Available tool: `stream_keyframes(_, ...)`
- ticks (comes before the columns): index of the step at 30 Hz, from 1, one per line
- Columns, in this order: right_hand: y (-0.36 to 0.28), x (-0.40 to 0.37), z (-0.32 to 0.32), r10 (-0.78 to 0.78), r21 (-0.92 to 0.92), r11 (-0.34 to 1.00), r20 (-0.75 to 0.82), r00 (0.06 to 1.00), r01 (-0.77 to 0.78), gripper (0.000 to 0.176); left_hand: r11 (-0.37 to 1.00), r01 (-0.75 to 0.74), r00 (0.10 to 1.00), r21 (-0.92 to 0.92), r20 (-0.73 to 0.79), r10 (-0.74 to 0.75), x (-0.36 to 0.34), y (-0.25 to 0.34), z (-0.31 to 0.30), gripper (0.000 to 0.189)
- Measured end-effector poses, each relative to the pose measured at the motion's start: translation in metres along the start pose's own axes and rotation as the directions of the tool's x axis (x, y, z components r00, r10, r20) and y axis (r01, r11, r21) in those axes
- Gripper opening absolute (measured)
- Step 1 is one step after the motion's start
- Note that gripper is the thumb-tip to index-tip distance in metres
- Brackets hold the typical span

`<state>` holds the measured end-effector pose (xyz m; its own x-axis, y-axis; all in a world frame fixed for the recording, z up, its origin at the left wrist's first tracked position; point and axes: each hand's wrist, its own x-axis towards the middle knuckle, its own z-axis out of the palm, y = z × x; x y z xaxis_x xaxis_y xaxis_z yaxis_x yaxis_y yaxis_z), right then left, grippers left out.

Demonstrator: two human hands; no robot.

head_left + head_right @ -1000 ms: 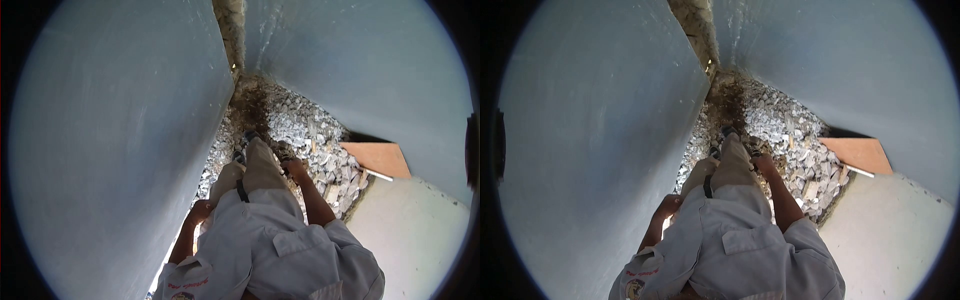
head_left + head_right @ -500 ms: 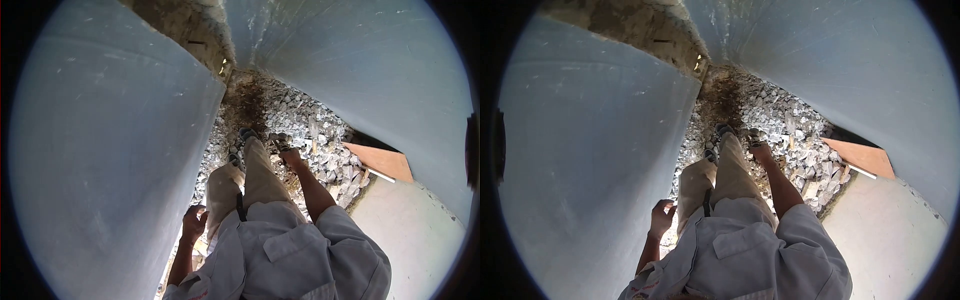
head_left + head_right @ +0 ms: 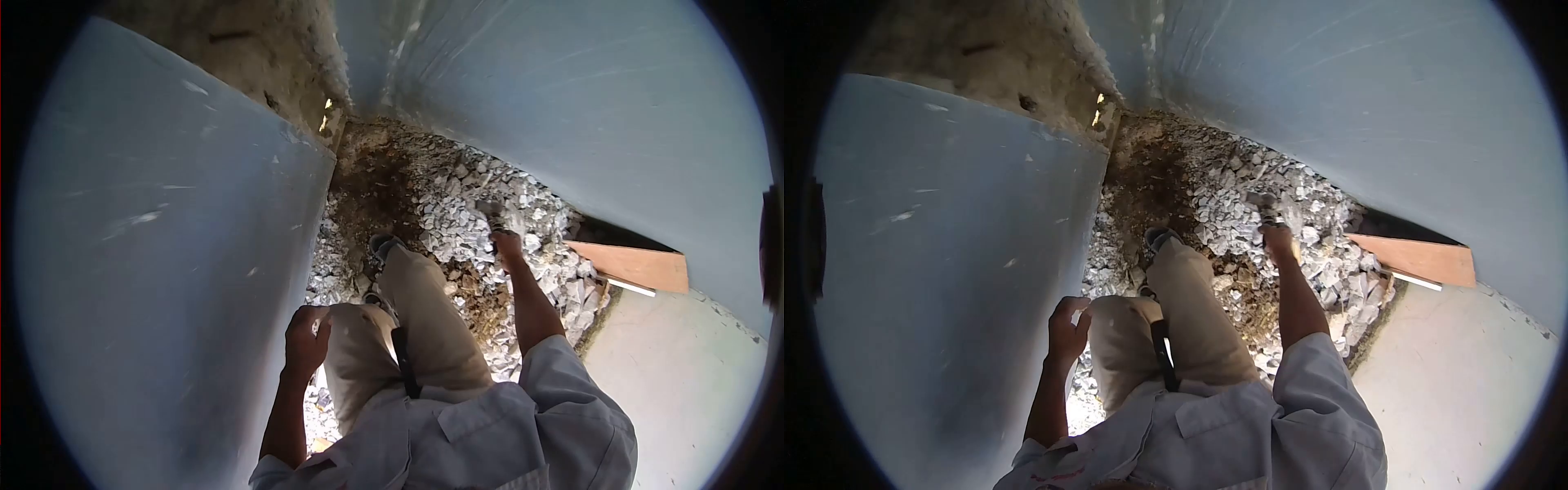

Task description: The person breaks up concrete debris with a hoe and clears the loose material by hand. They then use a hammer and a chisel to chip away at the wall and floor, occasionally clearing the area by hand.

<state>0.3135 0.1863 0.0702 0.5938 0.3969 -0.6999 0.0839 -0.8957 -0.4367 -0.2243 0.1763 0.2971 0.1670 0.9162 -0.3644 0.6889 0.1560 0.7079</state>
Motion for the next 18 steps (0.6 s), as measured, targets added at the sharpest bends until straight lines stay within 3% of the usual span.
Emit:
stream_keyframes(1, 0.002, 0.014, 0.005, -0.036, -0.029, 0.999, -0.07, 0.997, 0.034, 0.02, 1.0, -0.012, 1.0, -0.003, -0.006, 0.012, 0.006, -0.013, 0.012, 0.018)
stream_keyframes(3, 0.016, 0.046, 0.017, 0.044, 0.121, 0.992, -0.106, 0.993, -0.031, 0.018, 1.0, -0.024, 0.999, -0.001, -0.029, 0.024, 0.012, -0.038, 0.035, 0.019)
stream_keyframes(5, 0.042, 0.08, 0.026, 0.041, 0.26, 0.965, 0.018, 0.999, -0.044, 0.024, 0.998, -0.02, 0.999, 0.061, 0.027, 0.019, 0.015, -0.067, 0.054, 0.029)
stream_keyframes(7, 0.055, 0.083, 0.04, 0.003, 0.242, 0.97, 0.014, 1.0, -0.006, 0.035, 0.996, -0.048, 0.999, 0.08, 0.008, 0.047, 0.021, -0.079, 0.079, 0.034)
stream_keyframes(8, 0.069, 0.086, 0.052, 0.059, 0.257, 0.965, -0.053, 0.997, -0.044, 0.043, 0.992, -0.075, 0.997, 0.097, 0.003, 0.075, 0.026, -0.09, 0.09, 0.038)
stream_keyframes(10, 0.098, 0.075, 0.065, -0.005, 0.201, 0.979, -0.16, 0.987, 0.038, 0.068, 0.986, -0.126, 0.988, 0.112, -0.08, 0.135, 0.04, -0.107, 0.106, 0.038)
stream_keyframes(11, 0.122, 0.072, 0.063, -0.026, 0.26, 0.964, -0.074, 0.997, 0.045, 0.072, 0.98, -0.158, 0.976, 0.118, -0.131, 0.173, 0.05, -0.117, 0.113, 0.038)
stream_keyframes(12, 0.133, 0.063, 0.062, -0.11, 0.095, 0.989, -0.08, 0.991, 0.117, 0.05, 0.978, -0.186, 0.966, 0.099, -0.162, 0.2, 0.06, -0.129, 0.119, 0.038)
stream_keyframes(13, 0.167, 0.067, 0.058, -0.247, 0.025, 0.968, -0.084, 0.965, 0.25, 0.039, 0.973, -0.208, 0.959, 0.104, -0.173, 0.224, 0.071, -0.14, 0.124, 0.038)
stream_keyframes(15, 0.239, 0.077, 0.049, -0.506, -0.119, 0.861, -0.086, 0.858, 0.495, 0.032, 0.963, -0.242, 0.948, 0.116, -0.181, 0.26, 0.088, -0.159, 0.129, 0.037)
stream_keyframes(18, 0.264, 0.014, 0.043, -0.296, -0.026, 0.955, -0.107, 0.949, 0.295, 0.031, 0.966, -0.257, 0.947, -0.014, -0.202, 0.249, 0.1, -0.189, 0.128, 0.038)
